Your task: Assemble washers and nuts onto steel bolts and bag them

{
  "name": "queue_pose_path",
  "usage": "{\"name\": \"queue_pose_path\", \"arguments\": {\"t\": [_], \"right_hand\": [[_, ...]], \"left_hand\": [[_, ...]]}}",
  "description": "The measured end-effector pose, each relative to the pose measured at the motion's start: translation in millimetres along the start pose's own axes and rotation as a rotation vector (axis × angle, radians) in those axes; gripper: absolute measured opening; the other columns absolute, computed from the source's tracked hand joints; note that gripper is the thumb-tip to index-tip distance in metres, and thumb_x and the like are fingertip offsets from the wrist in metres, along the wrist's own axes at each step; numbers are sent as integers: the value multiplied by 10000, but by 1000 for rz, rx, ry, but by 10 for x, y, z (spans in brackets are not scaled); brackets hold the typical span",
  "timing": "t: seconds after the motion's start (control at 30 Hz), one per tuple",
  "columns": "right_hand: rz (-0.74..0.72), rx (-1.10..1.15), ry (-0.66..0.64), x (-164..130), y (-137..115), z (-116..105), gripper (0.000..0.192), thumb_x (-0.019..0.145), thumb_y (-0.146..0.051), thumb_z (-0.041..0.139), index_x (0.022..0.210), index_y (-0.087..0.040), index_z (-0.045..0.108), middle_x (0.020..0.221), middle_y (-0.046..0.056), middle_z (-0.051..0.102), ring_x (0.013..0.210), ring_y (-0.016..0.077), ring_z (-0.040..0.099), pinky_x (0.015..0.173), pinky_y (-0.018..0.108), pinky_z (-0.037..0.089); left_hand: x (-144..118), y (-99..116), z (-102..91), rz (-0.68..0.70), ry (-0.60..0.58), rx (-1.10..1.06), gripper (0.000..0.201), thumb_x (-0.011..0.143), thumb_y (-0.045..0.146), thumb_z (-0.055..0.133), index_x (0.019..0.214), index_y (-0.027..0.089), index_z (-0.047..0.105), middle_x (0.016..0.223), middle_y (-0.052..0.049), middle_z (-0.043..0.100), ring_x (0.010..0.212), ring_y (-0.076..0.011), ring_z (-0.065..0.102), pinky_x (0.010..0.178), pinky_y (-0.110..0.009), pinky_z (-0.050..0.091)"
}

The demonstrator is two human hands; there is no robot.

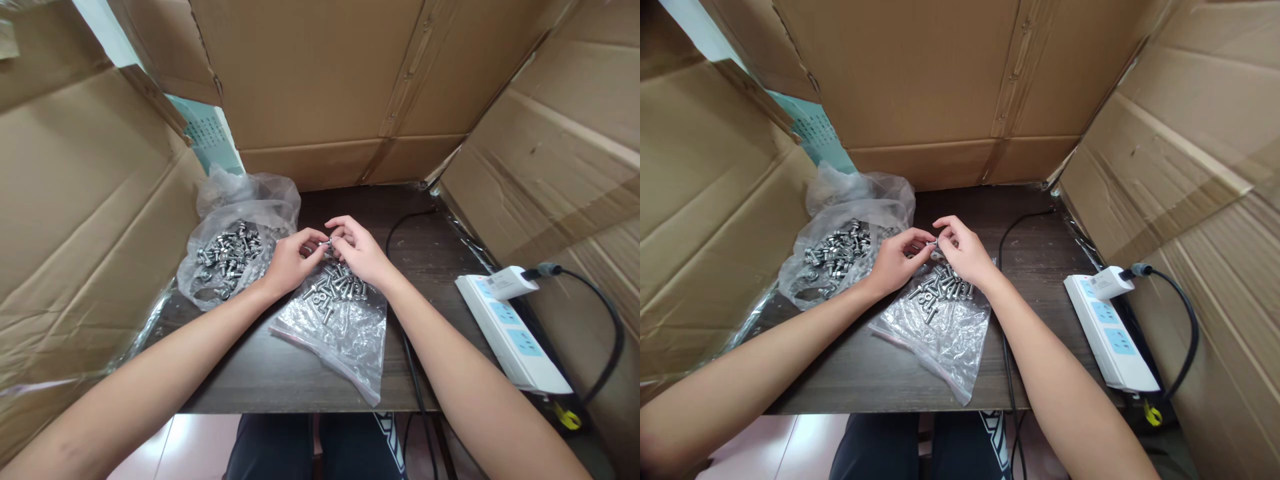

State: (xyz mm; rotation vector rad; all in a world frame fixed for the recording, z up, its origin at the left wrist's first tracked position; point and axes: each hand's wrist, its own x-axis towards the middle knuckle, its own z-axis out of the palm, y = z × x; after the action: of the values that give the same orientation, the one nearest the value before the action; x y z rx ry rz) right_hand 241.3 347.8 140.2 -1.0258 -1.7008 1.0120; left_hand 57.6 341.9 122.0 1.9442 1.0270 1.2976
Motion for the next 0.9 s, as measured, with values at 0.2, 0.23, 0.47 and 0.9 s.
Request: {"name": "queue_pose_path", "arguments": {"t": [0.2, 0.23, 0.47, 0.9], "right_hand": [[50, 25, 23, -4, -26, 4, 233, 905, -350, 552, 1074, -207, 624, 720, -38, 574, 602, 134, 527, 597, 286, 431], [40, 27, 21, -3, -31, 3, 235, 881, -331, 566, 1074, -209, 623, 733, -39, 579, 598, 131, 525, 595, 286, 429], [70, 7, 20, -1, -38, 0, 251, 916, -373, 517, 1071, -212, 632, 654, -47, 556, 556, 140, 508, 564, 290, 408], [16, 21, 27, -13, -75, 13, 246, 845, -300, 586, 1073, -213, 614, 705, -49, 562, 566, 128, 502, 572, 286, 408]], "left_hand": [[-5, 19, -8, 19, 3, 13, 132, 935, 259, 694, 1029, 184, 748, 899, -29, 793, 744, -135, 728, 660, -228, 568], [-5, 23, -10, 23, -1, 21, 131, 937, 259, 693, 1031, 187, 749, 900, -27, 793, 741, -134, 726, 654, -227, 565], [-6, 25, -14, 50, -2, 51, 123, 955, 241, 679, 1044, 189, 745, 947, -35, 800, 757, -131, 730, 656, -221, 568], [-5, 24, -12, 34, 0, 25, 175, 948, 256, 683, 1107, 185, 678, 1045, -59, 782, 843, -143, 745, 647, -209, 557]]}}
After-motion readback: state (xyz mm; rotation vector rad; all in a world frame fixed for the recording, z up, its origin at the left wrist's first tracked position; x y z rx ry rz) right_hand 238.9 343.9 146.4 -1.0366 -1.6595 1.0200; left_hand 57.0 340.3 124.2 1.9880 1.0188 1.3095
